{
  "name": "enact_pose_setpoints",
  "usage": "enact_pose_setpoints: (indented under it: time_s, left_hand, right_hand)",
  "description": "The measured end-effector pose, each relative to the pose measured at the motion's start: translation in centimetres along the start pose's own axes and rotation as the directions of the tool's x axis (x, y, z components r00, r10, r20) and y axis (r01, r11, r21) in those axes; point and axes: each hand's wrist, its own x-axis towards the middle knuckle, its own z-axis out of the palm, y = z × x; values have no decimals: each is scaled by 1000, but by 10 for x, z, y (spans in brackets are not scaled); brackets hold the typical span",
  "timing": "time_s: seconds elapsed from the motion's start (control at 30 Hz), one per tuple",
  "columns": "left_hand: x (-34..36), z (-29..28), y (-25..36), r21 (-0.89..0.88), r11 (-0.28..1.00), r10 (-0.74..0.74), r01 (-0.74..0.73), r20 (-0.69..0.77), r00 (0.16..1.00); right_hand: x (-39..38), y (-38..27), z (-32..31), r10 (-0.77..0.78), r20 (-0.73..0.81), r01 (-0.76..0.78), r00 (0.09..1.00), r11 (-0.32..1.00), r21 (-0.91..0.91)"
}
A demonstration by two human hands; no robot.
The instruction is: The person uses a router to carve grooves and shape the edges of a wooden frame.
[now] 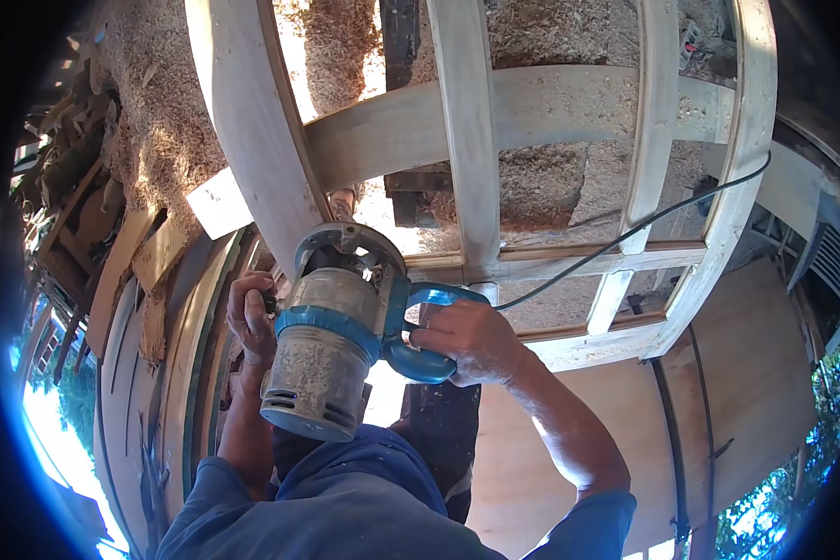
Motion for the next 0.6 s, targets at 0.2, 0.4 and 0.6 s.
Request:
enact_pose_setpoints:
  time_s: [0.2,0.4,0.6]
  left_hand:
    - [1,1,3,8,1000,6,-6,13,1000]
    - [-1,7,6,15,1000,-21,21,9,1000]
    - [-2,16,7,10,1000,7,-7,4,1000]
  right_hand:
    - [-3,-1,0,10,20,-10,1000,1000,-16]
    - [-8,-1,-2,-3,-3,3,1000,1000,-25]
    - [-17,2,-8,1,1,-1,1000,999,-38]
